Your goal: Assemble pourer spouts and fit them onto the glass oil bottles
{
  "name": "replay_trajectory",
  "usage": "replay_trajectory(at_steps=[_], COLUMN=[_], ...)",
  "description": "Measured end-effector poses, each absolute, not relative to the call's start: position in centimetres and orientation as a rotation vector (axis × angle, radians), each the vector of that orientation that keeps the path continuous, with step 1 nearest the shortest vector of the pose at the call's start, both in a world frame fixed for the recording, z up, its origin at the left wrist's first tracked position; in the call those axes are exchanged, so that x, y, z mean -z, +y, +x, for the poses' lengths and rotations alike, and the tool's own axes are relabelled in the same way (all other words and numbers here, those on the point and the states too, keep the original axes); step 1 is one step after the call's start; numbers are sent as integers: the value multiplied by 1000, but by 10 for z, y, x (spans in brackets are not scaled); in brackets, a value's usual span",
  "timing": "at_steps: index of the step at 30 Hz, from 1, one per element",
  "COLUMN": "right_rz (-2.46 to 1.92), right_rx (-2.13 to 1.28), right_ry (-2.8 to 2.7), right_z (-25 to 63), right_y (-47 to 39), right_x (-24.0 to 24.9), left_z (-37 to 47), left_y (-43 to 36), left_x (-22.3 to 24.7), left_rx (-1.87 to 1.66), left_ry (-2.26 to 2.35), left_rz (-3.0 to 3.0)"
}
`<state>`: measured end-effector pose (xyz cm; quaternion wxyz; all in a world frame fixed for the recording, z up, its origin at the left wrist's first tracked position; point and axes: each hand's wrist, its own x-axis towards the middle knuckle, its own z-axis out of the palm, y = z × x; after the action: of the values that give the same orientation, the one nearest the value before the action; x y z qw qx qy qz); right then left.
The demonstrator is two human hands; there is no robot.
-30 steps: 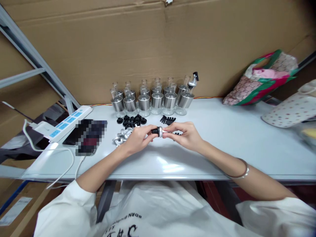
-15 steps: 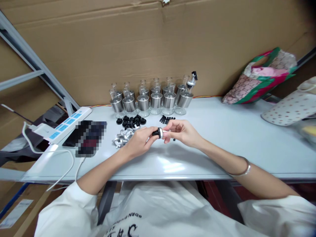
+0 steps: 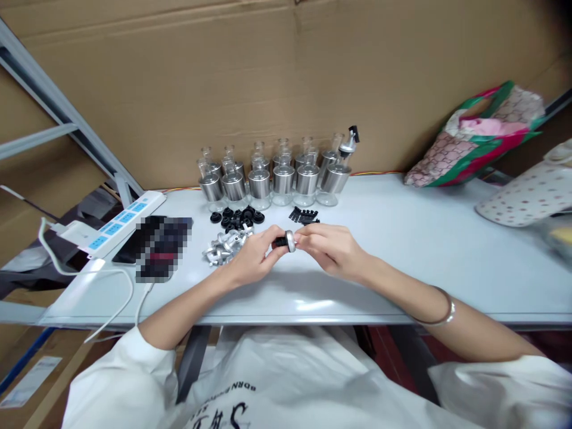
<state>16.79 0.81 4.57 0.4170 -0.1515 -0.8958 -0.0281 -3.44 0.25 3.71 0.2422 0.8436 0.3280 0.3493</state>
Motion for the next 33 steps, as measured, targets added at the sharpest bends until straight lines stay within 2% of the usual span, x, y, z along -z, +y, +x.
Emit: replay_trajectory(at_steps=[8, 13, 19, 26, 29, 33], right_rz=[-493, -389, -420, -365, -346, -437], right_rx=[-285, -147, 41, 193, 84, -227], right_ry=[-2180, -2266, -2394, -2430, -2324, -2163], right_z=[167, 168, 168, 168, 166, 165], right_y=[5, 6, 5, 3, 4, 8], right_x=[-43, -44, -40, -40, -41, -40], left_z=[-34, -33, -34, -34, -32, -30], left_y=[1, 0, 6, 10, 6, 1], left_x=[-39, -41, -41, -37, -35, -37], left_rx=[-944, -859, -750, -700, -806, -851], left_ry=[856, 903, 720, 571, 563, 544], left_rz=[2297, 2003, 1506, 1284, 1300, 1398])
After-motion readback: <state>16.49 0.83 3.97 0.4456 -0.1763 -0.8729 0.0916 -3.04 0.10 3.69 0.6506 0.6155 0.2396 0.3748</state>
